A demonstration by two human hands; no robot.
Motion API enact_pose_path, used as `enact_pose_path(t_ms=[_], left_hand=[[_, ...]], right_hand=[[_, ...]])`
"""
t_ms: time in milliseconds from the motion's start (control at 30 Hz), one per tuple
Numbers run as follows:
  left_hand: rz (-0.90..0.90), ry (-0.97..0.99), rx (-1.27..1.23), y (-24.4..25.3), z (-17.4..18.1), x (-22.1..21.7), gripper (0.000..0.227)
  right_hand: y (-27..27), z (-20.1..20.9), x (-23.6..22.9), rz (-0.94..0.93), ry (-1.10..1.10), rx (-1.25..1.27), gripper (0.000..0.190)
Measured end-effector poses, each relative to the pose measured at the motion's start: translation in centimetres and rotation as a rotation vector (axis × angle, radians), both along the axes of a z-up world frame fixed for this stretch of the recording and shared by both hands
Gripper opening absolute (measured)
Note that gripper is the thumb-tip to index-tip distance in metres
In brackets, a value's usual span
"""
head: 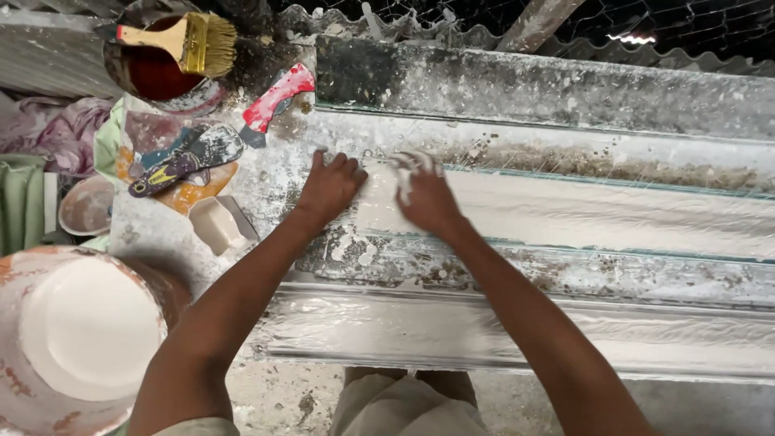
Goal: The recorder is applying fiberglass strands and gypsum plaster slurry into a long mold tray to manufacture ceiling moldings.
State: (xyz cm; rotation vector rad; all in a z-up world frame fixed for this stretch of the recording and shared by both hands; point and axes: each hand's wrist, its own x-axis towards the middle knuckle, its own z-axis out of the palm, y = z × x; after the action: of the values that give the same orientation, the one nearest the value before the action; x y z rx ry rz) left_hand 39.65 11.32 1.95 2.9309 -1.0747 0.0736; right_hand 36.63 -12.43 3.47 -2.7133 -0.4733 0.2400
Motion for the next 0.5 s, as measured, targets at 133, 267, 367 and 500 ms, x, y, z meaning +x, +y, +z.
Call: enact_pose_path(t_ms=[133, 267, 367, 500], left_hand=[[-0.177, -0.045, 0.16, 0.8, 1.0, 0.0, 0.023], [-0.203, -0.081, 0.356, 1.0, 1.9, 2.0, 0.032], [-0.268, -0.113, 0.484, 1.5, 2.1, 3.9, 0.047], [-0.535, -0.192, 1.012, 1.5, 0.5, 5.9, 0.067]], right_hand=[[4.9, 2.4, -0.7, 0.159, 0.135, -0.362, 0.049], [4.0, -1.6, -2.9, -0.046, 0.053, -0.192, 0.062], [1.2, -3.1, -4.3, -0.175, 0.016, -0.185, 0.067], [-2.5, -1.0, -6.5, -0.337, 0.151, -0.297, 0.066]])
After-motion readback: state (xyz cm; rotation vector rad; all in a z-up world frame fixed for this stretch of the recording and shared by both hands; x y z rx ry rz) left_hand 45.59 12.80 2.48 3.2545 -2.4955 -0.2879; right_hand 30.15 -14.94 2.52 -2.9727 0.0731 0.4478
